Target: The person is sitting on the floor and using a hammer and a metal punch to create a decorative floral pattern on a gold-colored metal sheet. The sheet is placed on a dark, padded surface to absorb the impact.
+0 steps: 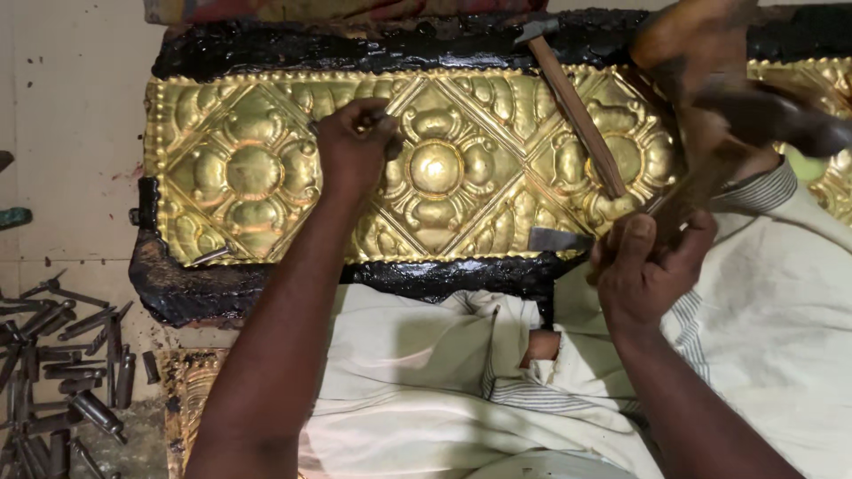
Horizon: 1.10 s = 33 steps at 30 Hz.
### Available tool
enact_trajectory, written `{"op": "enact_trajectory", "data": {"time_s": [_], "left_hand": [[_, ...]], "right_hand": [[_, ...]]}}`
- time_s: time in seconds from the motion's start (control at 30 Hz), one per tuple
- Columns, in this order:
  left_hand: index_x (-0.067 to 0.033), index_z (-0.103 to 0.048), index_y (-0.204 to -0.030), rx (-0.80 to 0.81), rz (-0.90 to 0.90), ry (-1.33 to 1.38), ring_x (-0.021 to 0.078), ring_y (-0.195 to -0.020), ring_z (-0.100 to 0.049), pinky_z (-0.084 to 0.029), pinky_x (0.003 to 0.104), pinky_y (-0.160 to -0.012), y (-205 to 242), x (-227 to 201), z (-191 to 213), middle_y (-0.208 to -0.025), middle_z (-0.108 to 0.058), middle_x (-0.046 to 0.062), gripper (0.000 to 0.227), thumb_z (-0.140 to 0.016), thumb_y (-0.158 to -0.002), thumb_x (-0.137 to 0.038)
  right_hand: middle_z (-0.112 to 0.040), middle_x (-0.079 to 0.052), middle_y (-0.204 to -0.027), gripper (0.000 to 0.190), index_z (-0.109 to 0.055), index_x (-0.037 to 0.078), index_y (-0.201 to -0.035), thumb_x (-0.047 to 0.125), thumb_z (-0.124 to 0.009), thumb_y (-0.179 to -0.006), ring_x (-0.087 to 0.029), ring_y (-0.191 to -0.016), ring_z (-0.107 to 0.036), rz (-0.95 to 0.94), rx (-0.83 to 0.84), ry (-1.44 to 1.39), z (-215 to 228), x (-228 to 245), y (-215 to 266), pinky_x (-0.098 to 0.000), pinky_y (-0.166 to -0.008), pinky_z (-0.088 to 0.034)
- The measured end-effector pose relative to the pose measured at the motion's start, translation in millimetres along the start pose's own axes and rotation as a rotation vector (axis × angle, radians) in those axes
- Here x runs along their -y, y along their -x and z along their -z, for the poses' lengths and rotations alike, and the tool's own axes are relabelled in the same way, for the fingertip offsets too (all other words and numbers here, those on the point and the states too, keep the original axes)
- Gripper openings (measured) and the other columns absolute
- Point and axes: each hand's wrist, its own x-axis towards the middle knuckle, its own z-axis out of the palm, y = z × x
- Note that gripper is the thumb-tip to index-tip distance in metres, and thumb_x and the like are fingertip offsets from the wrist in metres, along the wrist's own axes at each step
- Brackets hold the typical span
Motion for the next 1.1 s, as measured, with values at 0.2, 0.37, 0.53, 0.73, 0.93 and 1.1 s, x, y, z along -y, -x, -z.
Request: {"op": "enact_trajectory", "data": {"time_s": [0.2,0.37,0.53,0.73,0.93,1.1], "left_hand": [[-0.0043,-0.074,-0.115,0.049,-0.056,-0.129,0.0137,-0.080,-0.077,-0.066,0.026,-0.065,1.4,-0.6,-29.3,-0.095,-0.077,0.008,0.029,-0.075,-0.087,0.002],[-0.0040,-0.074,-0.116,0.062,-0.199,-0.209,0.0145,-0.084,-0.079,-0.068,0.027,-0.070,-8.8,15.7,-34.8,-0.097,-0.080,0.009,0.031,-0.077,-0.086,0.005],[-0.0043,-0.068,-0.124,0.117,-0.121,-0.010,0.0146,-0.085,-0.079,-0.069,0.027,-0.074,-19.2,30.0,-25.5,-0.100,-0.080,0.013,0.041,-0.076,-0.086,0.007],[-0.0090,-0.060,-0.134,0.147,-0.133,-0.082,0.0141,-0.082,-0.079,-0.067,0.028,-0.069,-16.6,28.1,-35.6,-0.097,-0.081,0.013,0.055,-0.077,-0.083,0.004],[-0.0112,-0.057,-0.137,0.132,-0.213,-0.190,0.0141,-0.081,-0.081,-0.066,0.027,-0.068,-15.5,19.6,-36.8,-0.094,-0.082,0.011,0.060,-0.081,-0.083,0.000],[-0.0116,-0.055,-0.145,0.079,-0.185,-0.154,0.0137,-0.079,-0.081,-0.067,0.028,-0.069,-10.6,18.8,-40.3,-0.093,-0.082,0.011,0.063,-0.077,-0.087,-0.002]], "right_hand": [[-0.069,-0.010,-0.113,0.020,-0.052,-0.002,-0.131,0.013,-0.054,-0.117,-0.019,-0.108,-0.069,0.075,0.387,0.335,-34.1,-15.3,-34.8,-0.0336,-0.099,-0.054],[-0.069,-0.009,-0.096,0.044,-0.045,-0.002,-0.148,0.015,-0.059,-0.110,-0.015,-0.083,-0.068,0.106,0.343,0.590,-28.0,6.7,-49.6,-0.0307,-0.076,-0.054],[-0.067,-0.008,-0.083,0.057,-0.045,0.010,-0.157,0.012,-0.062,-0.103,-0.014,-0.064,-0.061,-0.229,0.503,0.649,-26.0,46.7,-69.5,-0.0299,-0.053,-0.050],[-0.065,-0.008,-0.093,0.028,-0.045,0.008,-0.145,0.017,-0.047,-0.119,-0.017,-0.068,-0.063,-0.060,0.510,0.314,-60.4,107.6,-110.7,-0.0313,-0.058,-0.052],[-0.067,-0.020,-0.074,0.055,-0.034,0.011,-0.166,0.030,-0.040,-0.115,-0.029,-0.062,-0.064,-0.042,0.865,1.217,-91.3,52.5,-127.8,-0.0412,-0.064,-0.051],[-0.072,-0.015,-0.082,0.039,-0.054,0.009,-0.134,0.031,-0.058,-0.102,-0.023,-0.069,-0.068,-0.109,0.984,1.084,-51.7,25.6,-158.3,-0.0380,-0.066,-0.054]]}}
